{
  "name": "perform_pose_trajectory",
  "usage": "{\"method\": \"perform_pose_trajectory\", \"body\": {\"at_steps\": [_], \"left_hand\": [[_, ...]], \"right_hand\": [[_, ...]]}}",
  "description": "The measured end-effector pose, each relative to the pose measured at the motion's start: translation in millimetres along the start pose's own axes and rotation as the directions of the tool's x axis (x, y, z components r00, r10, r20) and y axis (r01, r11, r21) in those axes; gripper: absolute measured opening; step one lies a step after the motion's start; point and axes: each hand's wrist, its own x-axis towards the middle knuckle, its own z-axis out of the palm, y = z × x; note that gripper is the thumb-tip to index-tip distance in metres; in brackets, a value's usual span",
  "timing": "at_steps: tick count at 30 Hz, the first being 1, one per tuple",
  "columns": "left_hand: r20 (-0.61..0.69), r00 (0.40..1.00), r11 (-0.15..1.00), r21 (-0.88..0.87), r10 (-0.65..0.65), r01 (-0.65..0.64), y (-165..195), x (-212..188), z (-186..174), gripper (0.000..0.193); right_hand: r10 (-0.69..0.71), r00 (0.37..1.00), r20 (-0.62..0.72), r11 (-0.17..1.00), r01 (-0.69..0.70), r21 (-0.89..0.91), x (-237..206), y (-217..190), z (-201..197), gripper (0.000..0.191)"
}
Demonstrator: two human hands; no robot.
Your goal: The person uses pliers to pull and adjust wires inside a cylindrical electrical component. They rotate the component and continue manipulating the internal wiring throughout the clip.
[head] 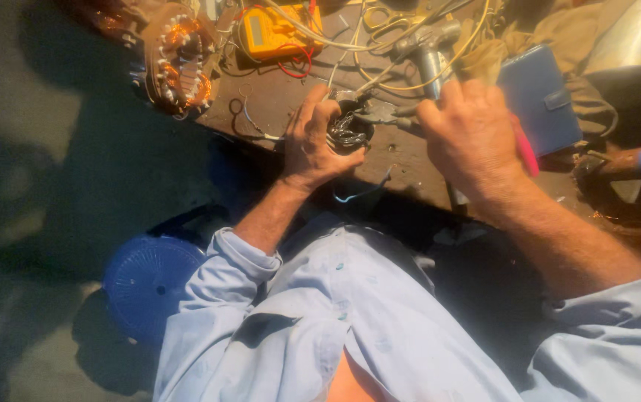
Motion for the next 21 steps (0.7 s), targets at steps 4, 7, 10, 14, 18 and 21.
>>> {"method": "perform_pose_trajectory", "body": {"at_steps": [4, 7, 10, 14, 18, 21], "left_hand": [[0.019, 1.0, 1.0, 0.01, -0.015, 0.015, -4.9, 3.0, 3.2, 0.079], [0.059, 0.998, 1.0, -0.011, -0.013, 0.014, -9.4, 2.2, 3.9, 0.08], [0.074, 0.997, 1.0, -0.028, 0.014, -0.012, -10.7, 2.9, 3.8, 0.079], [0.109, 0.994, 0.999, -0.033, -0.005, 0.009, -13.9, 5.6, -8.9, 0.074], [0.135, 0.987, 0.995, -0.026, -0.091, 0.095, -11.8, 1.5, -12.6, 0.072], [0.123, 0.99, 0.997, -0.04, -0.063, 0.069, -11.7, -3.2, -12.6, 0.077]], "right_hand": [[-0.11, 0.994, 0.0, 0.978, 0.108, -0.179, 19.5, -6.8, -8.4, 0.016], [-0.147, 0.986, 0.085, 0.964, 0.162, -0.211, 39.7, -21.3, -17.9, 0.028], [-0.144, 0.975, 0.17, 0.908, 0.199, -0.37, 61.5, -42.1, -27.8, 0.02], [-0.124, 0.944, 0.305, 0.936, 0.213, -0.28, 81.4, -36.7, -35.1, 0.018], [-0.099, 0.97, 0.221, 0.966, 0.147, -0.213, 57.4, -11.4, -35.5, 0.017], [-0.006, 0.976, 0.217, 0.97, 0.059, -0.236, 19.0, 0.4, -29.9, 0.015]]}}
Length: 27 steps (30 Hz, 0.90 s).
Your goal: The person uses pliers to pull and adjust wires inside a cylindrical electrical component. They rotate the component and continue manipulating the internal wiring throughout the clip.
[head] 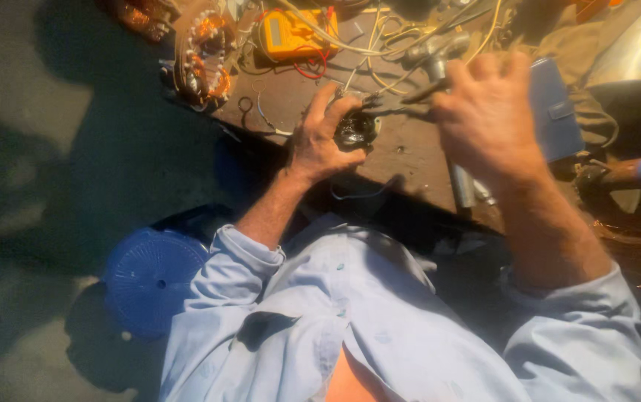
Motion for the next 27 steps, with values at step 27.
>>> {"method": "perform_pose_trajectory", "body": {"at_steps": [27], "left_hand": [[0.054, 0.997, 0.821, -0.567, -0.047, 0.069, -9.2, -4.1, -12.0, 0.108]], "right_hand": [[0.092, 0.937, -0.336, 0.808, 0.127, 0.575, -23.5, -10.6, 38.9, 0.016]]}}
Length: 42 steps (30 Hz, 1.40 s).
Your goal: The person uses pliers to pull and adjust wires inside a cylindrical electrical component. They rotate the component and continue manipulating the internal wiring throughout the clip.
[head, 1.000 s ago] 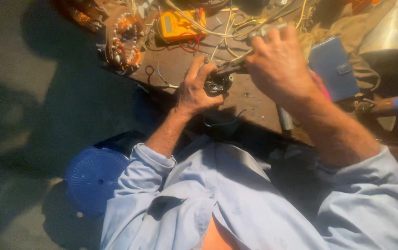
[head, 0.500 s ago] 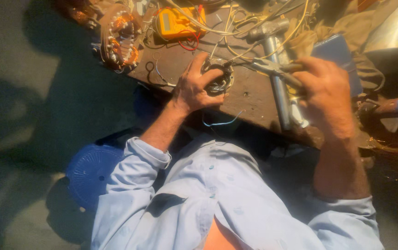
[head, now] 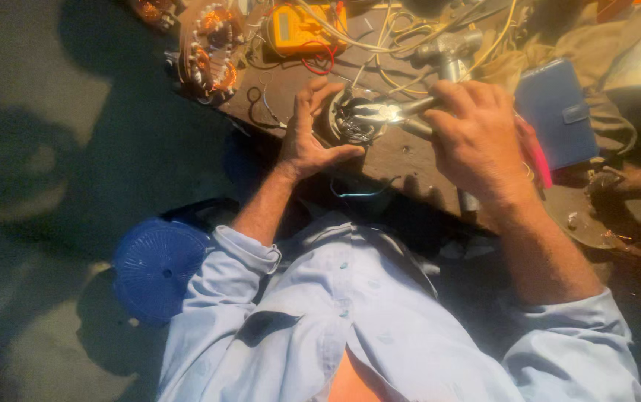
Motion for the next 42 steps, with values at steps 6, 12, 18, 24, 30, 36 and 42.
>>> {"method": "perform_pose_trajectory", "body": {"at_steps": [6, 12, 18, 24, 30, 36, 42], "left_hand": [[-0.003, 0.991, 0.937, 0.325, -0.137, 0.131, -0.7, -2.1, -2.6, 0.115], [-0.004, 0.998, 0.888, 0.455, -0.068, 0.062, 0.5, 4.5, 1.8, 0.117], [0.004, 1.0, 0.83, 0.557, 0.001, -0.003, -3.8, 12.0, 1.5, 0.107], [0.046, 0.998, 0.803, 0.592, 0.051, -0.069, -9.8, 19.8, -4.1, 0.107], [0.068, 0.997, 0.812, 0.581, 0.027, -0.062, -9.2, 20.5, -7.9, 0.107], [0.1, 0.99, 0.803, 0.579, 0.098, -0.138, -11.2, 22.3, -10.8, 0.107], [0.107, 0.988, 0.824, 0.545, 0.116, -0.155, -14.3, 21.3, -15.3, 0.108]], "right_hand": [[-0.034, 0.986, 0.165, 0.983, 0.063, -0.173, 17.5, -0.4, -2.9, 0.012], [-0.126, 0.979, 0.16, 0.878, 0.185, -0.442, 30.6, -4.7, -4.5, 0.014], [-0.078, 0.984, 0.162, 0.96, 0.118, -0.252, 59.8, -7.8, -6.5, 0.038], [-0.137, 0.912, 0.386, 0.805, 0.329, -0.493, 100.1, -17.3, -15.8, 0.013], [-0.125, 0.86, 0.495, 0.756, 0.406, -0.514, 113.7, -26.8, -26.5, 0.023], [-0.184, 0.873, 0.453, 0.847, 0.375, -0.378, 101.0, -39.4, -13.4, 0.035], [-0.151, 0.939, 0.308, 0.899, 0.26, -0.352, 90.1, -25.6, -34.9, 0.018]]}}
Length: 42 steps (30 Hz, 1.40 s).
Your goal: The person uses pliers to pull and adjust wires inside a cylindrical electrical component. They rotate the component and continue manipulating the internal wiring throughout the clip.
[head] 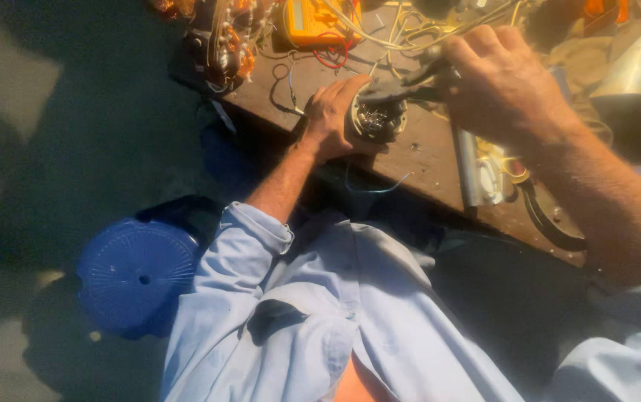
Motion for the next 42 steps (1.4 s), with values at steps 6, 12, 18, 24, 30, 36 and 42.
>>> {"method": "perform_pose_trajectory", "body": {"at_steps": [6, 12, 18, 24, 30, 36, 42], "left_hand": [[0.024, 0.999, 0.999, -0.006, -0.043, 0.043, 0.5, 1.8, 0.0, 0.11], [0.026, 1.0, 0.999, -0.042, 0.006, -0.005, -0.2, 2.0, -3.2, 0.108], [0.062, 0.997, 0.998, -0.047, -0.048, 0.051, -1.7, 2.0, -1.7, 0.1], [0.05, 0.998, 0.997, -0.062, -0.043, 0.046, -1.8, 1.5, -1.7, 0.102], [0.047, 0.998, 0.999, -0.028, -0.03, 0.031, -3.6, 0.0, -0.3, 0.104], [-0.018, 0.999, 0.999, -0.04, -0.026, 0.026, -5.5, -2.4, 3.7, 0.106], [-0.009, 0.997, 0.997, -0.012, -0.071, 0.07, -0.2, -1.2, 0.3, 0.107]], "right_hand": [[-0.216, 0.976, -0.007, 0.835, 0.181, -0.519, 3.4, -5.1, -10.3, 0.017], [-0.292, 0.952, 0.091, 0.693, 0.277, -0.665, 16.4, -6.5, -26.6, 0.025], [-0.474, 0.879, 0.053, 0.707, 0.415, -0.573, 32.2, 2.2, -20.2, 0.016], [-0.575, 0.813, 0.093, 0.607, 0.5, -0.618, 36.3, 8.7, 1.2, 0.013], [-0.286, 0.958, 0.013, 0.84, 0.257, -0.478, 12.7, -4.5, 10.7, 0.014], [0.022, 0.967, 0.255, 0.928, 0.075, -0.364, 14.3, -36.2, 20.0, 0.018], [0.181, 0.86, 0.476, 0.961, -0.051, -0.274, 43.6, -48.7, 21.0, 0.015]]}}
